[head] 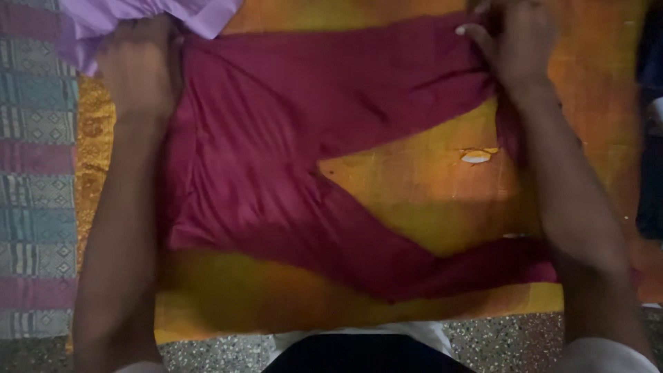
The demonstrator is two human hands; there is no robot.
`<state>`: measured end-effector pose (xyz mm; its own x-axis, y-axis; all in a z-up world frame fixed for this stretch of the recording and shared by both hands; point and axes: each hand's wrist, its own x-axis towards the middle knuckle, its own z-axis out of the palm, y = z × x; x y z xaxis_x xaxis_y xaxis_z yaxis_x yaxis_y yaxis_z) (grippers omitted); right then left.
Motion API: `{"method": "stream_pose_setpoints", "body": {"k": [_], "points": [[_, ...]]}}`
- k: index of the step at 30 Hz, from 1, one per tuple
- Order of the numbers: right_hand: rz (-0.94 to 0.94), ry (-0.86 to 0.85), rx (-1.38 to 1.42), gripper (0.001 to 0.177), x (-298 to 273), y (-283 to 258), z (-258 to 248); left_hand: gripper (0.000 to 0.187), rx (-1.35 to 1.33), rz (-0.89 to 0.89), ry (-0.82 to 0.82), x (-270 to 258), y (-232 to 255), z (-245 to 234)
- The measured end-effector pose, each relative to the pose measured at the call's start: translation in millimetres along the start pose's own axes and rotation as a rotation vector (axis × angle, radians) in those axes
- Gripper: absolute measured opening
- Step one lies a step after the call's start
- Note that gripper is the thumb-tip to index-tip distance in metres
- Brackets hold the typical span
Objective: The person folds a maroon garment by hand on a bed, smooths the fabric, and places it next to other folded clothes.
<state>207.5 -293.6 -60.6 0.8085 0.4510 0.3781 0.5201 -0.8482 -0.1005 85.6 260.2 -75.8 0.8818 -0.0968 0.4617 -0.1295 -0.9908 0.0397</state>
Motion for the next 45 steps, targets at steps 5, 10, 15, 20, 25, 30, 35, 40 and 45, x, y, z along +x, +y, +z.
{"method": "stream_pose_setpoints", "body": {"k": [5,10,15,20,25,30,35,40,45], "points": [[-0.244,0.124,0.020,0.031,-29.0,-90.4,-40.6,0.019,0.315,0.192,0.101,-8.1,41.5,-30.2],[-0.466,-0.128,0.255,0.032,-68.8,-187.5,-44.6,0.022,-0.342,0.579,-0.136,-64.6,142.3,-82.0],[-0.479,-0.305,0.401,0.020,-83.5,-196.0,-51.9,0.035,-0.352,0.511,-0.267,-87.4,161.3,-99.4],[-0.252,-0.228,0.387,0.020,-106.2,-143.5,-80.6,0.026,-0.321,0.469,-0.302,-86.4,148.0,-96.5],[0.079,0.209,-0.268,0.058,-136.0,-78.0,-125.8,0.029,-0.319,0.482,-0.308,-75.8,156.3,-101.8],[0.470,-0.036,0.066,0.040,-158.8,-14.4,-132.2,0.042,-0.292,0.535,-0.296,-51.7,176.1,-102.1],[0.684,0.431,0.141,0.019,-156.0,4.5,-137.2,0.040,-0.105,0.529,-0.427,-27.0,203.3,-102.5],[0.227,0.165,-0.300,0.037,-182.5,7.8,-160.8,0.038,-0.072,0.507,-0.482,-18.5,215.6,-106.5],[0.409,-0.078,0.023,0.060,-222.0,27.3,-180.5,0.033,-0.129,0.542,-0.344,-10.0,230.3,-108.5]]}}
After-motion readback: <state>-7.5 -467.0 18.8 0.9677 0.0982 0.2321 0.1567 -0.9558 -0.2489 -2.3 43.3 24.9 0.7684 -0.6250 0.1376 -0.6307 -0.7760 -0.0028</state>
